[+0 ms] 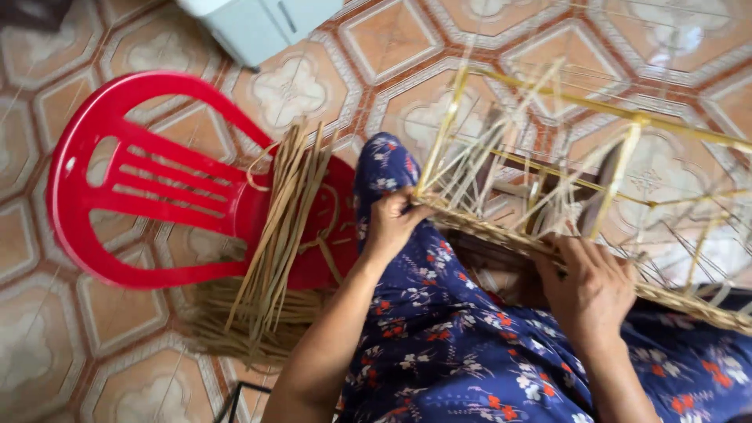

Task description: Weaving bamboo strips onto a rectangular frame to create a structure.

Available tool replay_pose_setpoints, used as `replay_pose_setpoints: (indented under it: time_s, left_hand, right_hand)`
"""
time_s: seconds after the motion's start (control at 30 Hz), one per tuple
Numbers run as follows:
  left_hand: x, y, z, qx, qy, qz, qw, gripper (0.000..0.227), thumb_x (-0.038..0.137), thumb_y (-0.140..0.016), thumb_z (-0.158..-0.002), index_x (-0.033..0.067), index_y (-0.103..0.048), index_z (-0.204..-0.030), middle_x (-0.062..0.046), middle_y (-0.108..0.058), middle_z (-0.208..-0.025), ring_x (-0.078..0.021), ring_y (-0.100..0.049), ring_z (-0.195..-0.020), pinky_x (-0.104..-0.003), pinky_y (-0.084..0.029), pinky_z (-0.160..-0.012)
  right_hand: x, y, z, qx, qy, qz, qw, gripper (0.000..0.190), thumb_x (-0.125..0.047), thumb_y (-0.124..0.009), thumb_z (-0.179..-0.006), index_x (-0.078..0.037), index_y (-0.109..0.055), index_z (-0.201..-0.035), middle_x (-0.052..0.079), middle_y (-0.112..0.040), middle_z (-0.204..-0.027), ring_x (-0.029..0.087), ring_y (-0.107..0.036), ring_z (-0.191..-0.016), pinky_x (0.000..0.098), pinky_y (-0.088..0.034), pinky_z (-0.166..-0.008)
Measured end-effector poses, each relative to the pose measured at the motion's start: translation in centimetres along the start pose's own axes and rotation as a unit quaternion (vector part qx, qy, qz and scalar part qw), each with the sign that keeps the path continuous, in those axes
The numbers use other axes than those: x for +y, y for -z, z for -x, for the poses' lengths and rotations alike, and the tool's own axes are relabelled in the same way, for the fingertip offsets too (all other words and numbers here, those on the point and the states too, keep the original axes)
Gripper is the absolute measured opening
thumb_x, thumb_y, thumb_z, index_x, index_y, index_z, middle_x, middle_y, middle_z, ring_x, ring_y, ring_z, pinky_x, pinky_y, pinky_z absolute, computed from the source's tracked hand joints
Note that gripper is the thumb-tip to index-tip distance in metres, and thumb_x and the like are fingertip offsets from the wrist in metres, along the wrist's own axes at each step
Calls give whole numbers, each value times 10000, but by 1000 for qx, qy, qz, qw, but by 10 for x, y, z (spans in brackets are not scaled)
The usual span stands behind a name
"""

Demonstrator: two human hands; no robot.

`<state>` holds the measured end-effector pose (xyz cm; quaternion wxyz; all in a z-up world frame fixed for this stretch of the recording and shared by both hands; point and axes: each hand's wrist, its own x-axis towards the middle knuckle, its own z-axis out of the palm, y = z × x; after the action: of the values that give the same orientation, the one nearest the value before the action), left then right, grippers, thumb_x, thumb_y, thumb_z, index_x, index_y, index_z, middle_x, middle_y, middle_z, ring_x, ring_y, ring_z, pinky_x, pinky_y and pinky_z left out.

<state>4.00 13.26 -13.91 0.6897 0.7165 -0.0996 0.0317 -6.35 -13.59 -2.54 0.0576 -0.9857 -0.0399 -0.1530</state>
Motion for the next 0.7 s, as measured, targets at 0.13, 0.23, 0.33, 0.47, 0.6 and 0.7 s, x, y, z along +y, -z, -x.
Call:
replay_pose_setpoints:
  time_s: [0.13,0.23,0.33,0.47,0.6,0.7]
  left_hand:
    - [48,0,10,57,-66,-5,996,492,108,-788,-910,24,-577,-1346,-128,-656,-1341,-217,-648,-1237,-330,-541,-1027]
    - [30,25,38,135,-110,-103,979,418,89,-776,-952,51,-620,-1338,-112,-677,-1331,-202,-683,-1219,-337,-567,-1037]
    - [9,69,73,228,-40,-104,967,312,65,-710,-996,39,-649,-1301,-97,-721,-1246,-179,-724,-1120,-316,-598,-965]
    - [-18,148,132,330,15,-84,940,258,101,-636,-1037,30,-619,-1284,-103,-700,-1233,-169,-692,-1039,-279,-571,-874]
    - [-58,246,227,596,42,-37,801,229,204,-611,-1032,63,-604,-1213,-63,-687,-1065,-143,-661,-923,-269,-564,-777]
    - [-124,300,318,721,25,60,689,217,216,-661,-1045,47,-528,-1073,-38,-601,-949,-131,-558,-771,-274,-484,-632]
  right_hand:
    - [21,-12,10,-3,4,29,1000,248,-422,-795,-957,-194,-727,-1025,-28,-698,-927,168,-668,-883,352,-437,-848]
    - [22,-8,15,-1,5,62,998,217,-423,-805,-1024,-214,-751,-1053,-55,-710,-942,139,-680,-893,319,-415,-767]
    - [14,4,14,-21,-41,76,996,267,-446,-835,-1002,-197,-746,-974,-44,-725,-909,142,-678,-812,340,-411,-742]
    - [43,-8,22,-17,-3,83,996,338,-426,-873,-953,-131,-768,-1082,8,-742,-936,154,-710,-855,323,-454,-764]
    - [95,-43,46,-99,-70,-184,975,191,-124,-829,-1011,-21,-683,-1077,90,-743,-1166,133,-730,-985,238,-570,-922]
    - [207,-142,72,-87,-137,-296,941,230,-51,-792,-1016,10,-649,-1185,94,-704,-1114,130,-676,-1022,233,-543,-957]
